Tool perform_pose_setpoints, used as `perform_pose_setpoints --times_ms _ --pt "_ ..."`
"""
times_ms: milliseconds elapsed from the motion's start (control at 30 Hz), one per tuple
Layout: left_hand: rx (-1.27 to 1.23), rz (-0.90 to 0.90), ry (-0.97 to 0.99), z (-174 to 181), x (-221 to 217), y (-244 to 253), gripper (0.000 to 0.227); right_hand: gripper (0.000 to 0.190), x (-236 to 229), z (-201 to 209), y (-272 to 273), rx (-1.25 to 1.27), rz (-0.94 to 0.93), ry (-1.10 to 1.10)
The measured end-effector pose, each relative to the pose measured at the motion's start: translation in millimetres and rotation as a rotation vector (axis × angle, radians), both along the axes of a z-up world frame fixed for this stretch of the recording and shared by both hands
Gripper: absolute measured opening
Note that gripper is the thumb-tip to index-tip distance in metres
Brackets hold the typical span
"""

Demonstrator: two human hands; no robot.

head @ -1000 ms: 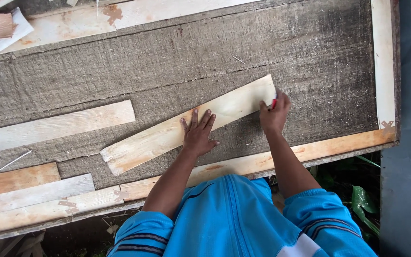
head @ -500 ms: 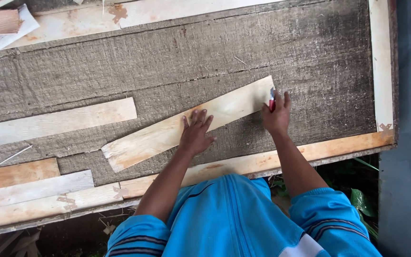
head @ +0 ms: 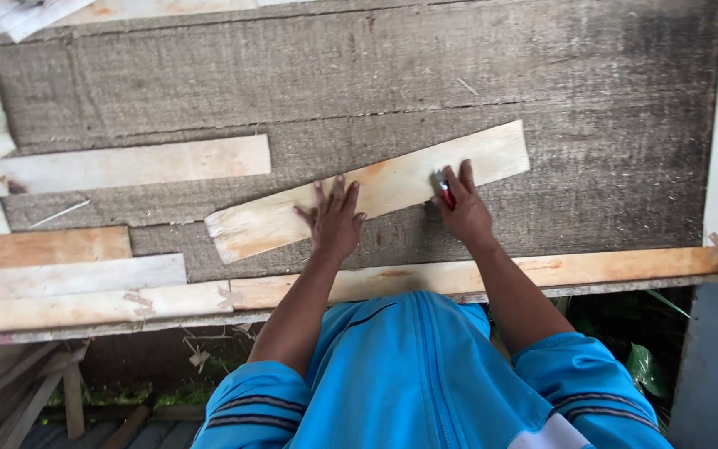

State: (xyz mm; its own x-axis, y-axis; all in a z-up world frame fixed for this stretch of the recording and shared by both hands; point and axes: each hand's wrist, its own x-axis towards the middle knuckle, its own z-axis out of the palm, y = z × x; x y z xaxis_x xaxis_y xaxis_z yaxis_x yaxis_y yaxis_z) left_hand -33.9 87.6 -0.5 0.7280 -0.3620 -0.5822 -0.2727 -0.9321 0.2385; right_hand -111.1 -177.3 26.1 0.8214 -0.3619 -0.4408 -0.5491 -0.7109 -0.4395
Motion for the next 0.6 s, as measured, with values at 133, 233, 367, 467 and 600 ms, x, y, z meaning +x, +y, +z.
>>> perform_pose_setpoints --times_ms 133,233,367,467,600 --pt "-0.045 -0.005 -0.015 -2.3 0.5 4.3 0.068 0.073 4.4 11.9 0.2 0.007 0.013 0.039" --pt "-0.042 0.012 -0.021 4.8 -1.3 -0.4 0.069 0.075 -4.2 6.9 -2.1 0.03 -0.023 -0.039" --pt "-0.081 -0.02 -0.087 18.9 -2.8 -13.6 0.075 0.075 -17.5 -14.8 -2.6 0.069 -0.024 -0.041" --pt "-0.13 -0.087 -0.092 17.3 -2.1 -32.1 0.086 0.07 -26.4 -28.5 -6.1 0.091 -0.115 -0.076" --pt "-0.138 -0.132 -0.066 8.4 10.0 -56.2 0.097 0.054 -12.6 -6.1 -24.3 0.161 -0.625 -0.36"
